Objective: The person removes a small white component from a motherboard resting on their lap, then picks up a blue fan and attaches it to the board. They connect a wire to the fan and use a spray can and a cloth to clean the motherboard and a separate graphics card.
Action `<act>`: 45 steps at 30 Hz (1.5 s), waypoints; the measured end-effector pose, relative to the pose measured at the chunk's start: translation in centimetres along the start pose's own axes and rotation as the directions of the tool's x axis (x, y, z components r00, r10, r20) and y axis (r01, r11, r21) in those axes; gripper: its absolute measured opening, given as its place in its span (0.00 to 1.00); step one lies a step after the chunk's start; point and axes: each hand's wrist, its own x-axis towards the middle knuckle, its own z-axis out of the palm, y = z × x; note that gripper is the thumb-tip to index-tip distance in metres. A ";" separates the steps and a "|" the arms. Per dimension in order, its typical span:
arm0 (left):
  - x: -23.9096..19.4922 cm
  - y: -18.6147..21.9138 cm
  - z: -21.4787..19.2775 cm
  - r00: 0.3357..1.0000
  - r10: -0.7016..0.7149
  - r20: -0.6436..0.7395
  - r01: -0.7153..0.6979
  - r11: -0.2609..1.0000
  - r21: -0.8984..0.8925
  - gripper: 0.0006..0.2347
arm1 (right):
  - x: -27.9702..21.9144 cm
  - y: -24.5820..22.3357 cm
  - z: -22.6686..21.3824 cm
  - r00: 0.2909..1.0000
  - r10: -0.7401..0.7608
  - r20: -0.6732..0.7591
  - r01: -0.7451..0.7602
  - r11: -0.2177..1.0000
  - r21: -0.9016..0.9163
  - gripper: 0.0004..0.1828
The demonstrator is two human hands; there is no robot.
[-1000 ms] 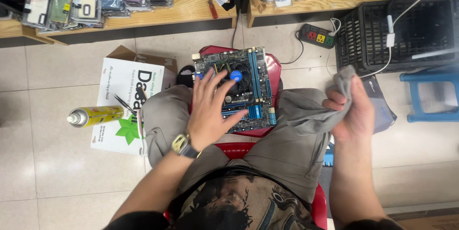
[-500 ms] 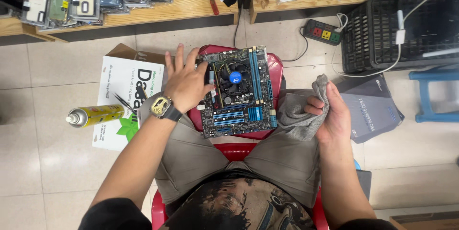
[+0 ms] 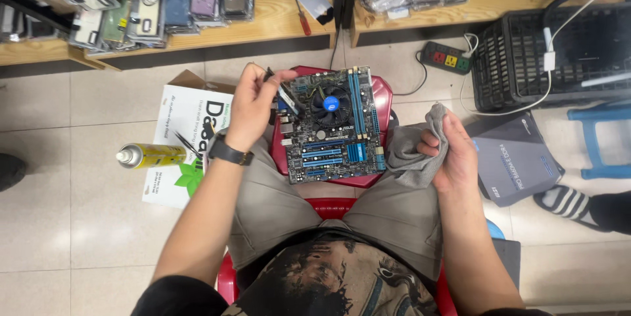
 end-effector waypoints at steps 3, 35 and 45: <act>-1.3 -0.6 1.1 0.998 -0.063 0.000 0.057 0.890 -0.453 0.06 | -1.0 0.7 2.0 0.999 0.016 0.031 -0.016 1.000 0.006 0.15; -22.3 7.3 8.4 0.972 -0.036 0.232 0.210 0.571 -0.793 0.16 | -20.0 0.4 18.4 0.208 -0.561 0.801 0.876 -0.258 -0.408 0.11; -21.8 4.3 9.1 0.961 0.198 0.195 0.020 0.651 -0.759 0.24 | -21.8 -0.2 20.5 0.252 -0.567 0.784 0.930 -0.081 -0.358 0.12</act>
